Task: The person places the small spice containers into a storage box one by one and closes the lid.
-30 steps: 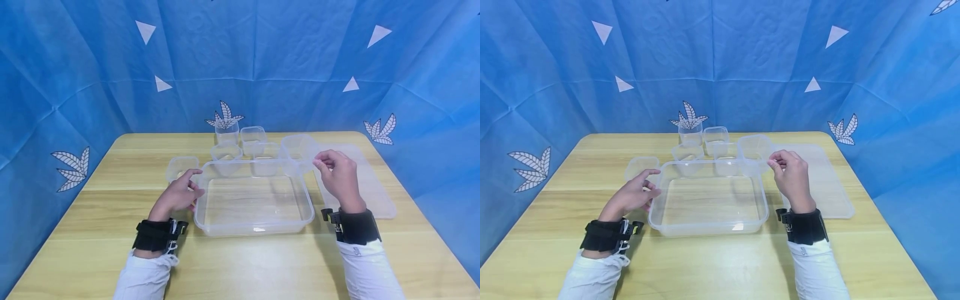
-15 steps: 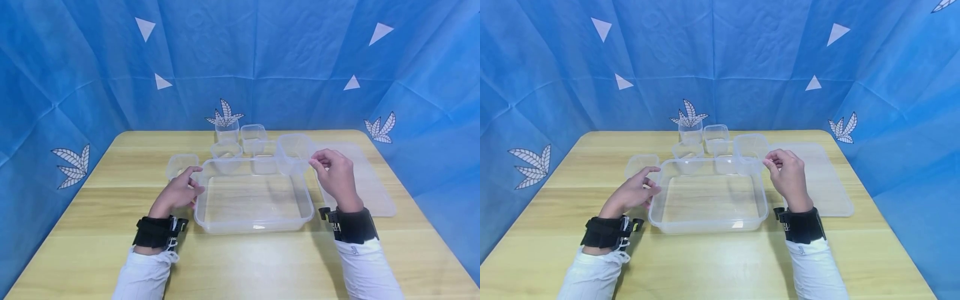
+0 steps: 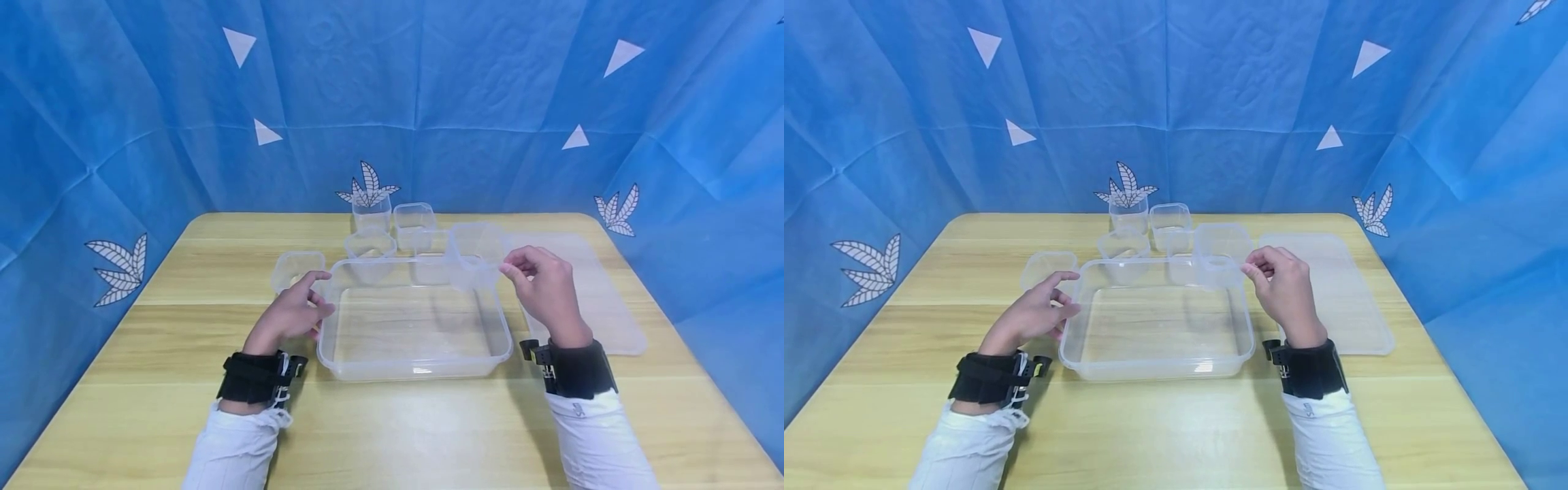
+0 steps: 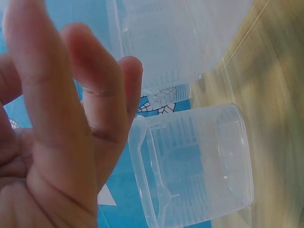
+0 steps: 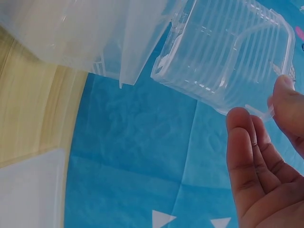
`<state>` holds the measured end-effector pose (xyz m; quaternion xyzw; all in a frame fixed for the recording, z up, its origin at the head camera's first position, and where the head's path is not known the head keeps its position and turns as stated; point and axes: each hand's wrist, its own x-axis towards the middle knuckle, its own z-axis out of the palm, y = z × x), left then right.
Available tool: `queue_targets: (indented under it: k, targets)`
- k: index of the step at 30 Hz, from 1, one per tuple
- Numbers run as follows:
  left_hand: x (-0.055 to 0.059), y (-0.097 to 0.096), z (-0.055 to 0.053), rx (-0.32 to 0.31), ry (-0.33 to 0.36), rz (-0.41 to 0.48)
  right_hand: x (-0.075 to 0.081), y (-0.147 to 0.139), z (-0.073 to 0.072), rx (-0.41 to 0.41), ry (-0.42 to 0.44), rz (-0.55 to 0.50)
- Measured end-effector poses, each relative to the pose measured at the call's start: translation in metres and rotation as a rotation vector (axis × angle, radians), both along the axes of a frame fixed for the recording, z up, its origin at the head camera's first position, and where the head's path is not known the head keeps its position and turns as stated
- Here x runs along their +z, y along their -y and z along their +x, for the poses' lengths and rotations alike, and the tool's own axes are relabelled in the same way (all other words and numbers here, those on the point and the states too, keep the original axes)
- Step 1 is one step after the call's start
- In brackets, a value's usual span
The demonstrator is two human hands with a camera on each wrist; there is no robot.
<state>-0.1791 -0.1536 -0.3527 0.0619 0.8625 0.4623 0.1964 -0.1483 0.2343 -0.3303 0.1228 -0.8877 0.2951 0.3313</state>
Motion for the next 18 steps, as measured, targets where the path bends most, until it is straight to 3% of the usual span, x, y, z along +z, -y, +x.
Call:
queue_targets:
  k: [18]
  targets:
    - [0.0012, -0.0005, 0.0001, -0.004, 0.0, 0.013, -0.0008, -0.0011, 0.0022, 0.057, 0.054, 0.044]
